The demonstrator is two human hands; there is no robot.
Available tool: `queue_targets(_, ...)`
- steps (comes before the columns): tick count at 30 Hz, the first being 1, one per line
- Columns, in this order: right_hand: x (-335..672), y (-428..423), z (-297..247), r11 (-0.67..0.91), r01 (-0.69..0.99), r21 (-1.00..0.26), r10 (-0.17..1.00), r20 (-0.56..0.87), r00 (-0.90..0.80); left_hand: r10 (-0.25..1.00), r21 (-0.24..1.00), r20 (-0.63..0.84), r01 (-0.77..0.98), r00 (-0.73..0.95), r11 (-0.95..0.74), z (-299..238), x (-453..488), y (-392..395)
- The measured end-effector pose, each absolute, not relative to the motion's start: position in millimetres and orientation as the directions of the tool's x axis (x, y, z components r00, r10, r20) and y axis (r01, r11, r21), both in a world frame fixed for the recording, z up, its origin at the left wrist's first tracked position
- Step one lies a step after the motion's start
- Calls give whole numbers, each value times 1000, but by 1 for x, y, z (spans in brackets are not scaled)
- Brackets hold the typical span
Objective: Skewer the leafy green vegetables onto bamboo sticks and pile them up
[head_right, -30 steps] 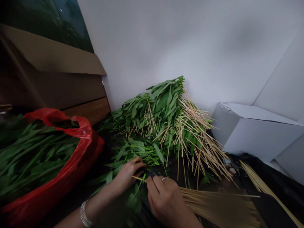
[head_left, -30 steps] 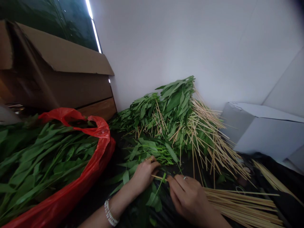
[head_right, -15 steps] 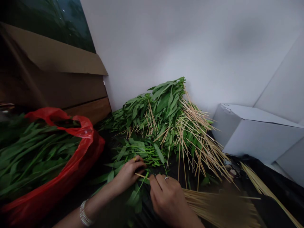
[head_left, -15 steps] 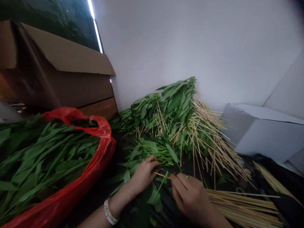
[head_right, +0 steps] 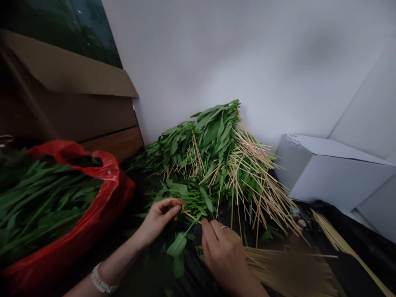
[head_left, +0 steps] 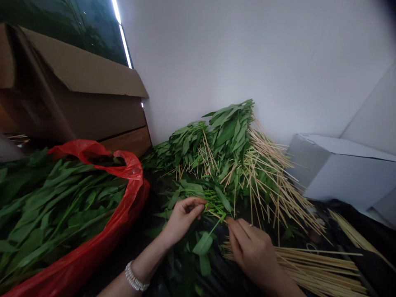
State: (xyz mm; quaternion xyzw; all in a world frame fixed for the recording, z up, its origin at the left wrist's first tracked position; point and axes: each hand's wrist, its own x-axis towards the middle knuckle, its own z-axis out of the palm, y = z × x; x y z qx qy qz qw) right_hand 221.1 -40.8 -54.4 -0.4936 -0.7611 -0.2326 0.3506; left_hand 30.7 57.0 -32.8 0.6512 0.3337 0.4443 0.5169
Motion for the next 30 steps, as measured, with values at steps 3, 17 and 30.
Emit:
queue_targets(3,222,-40,-57,392,920,22,601,751,-274,886,977,204,-29,417,-212,-33,32,55)
queue_targets(17,224,-39,-58,388,922,-7,620,742,-256,860,930,308,63,406,-363,-37,30,59)
queue_targets(30,222,-39,-58,398,917,1,610,746,-265,867,956,241,45,436,-289,-39,30,59)
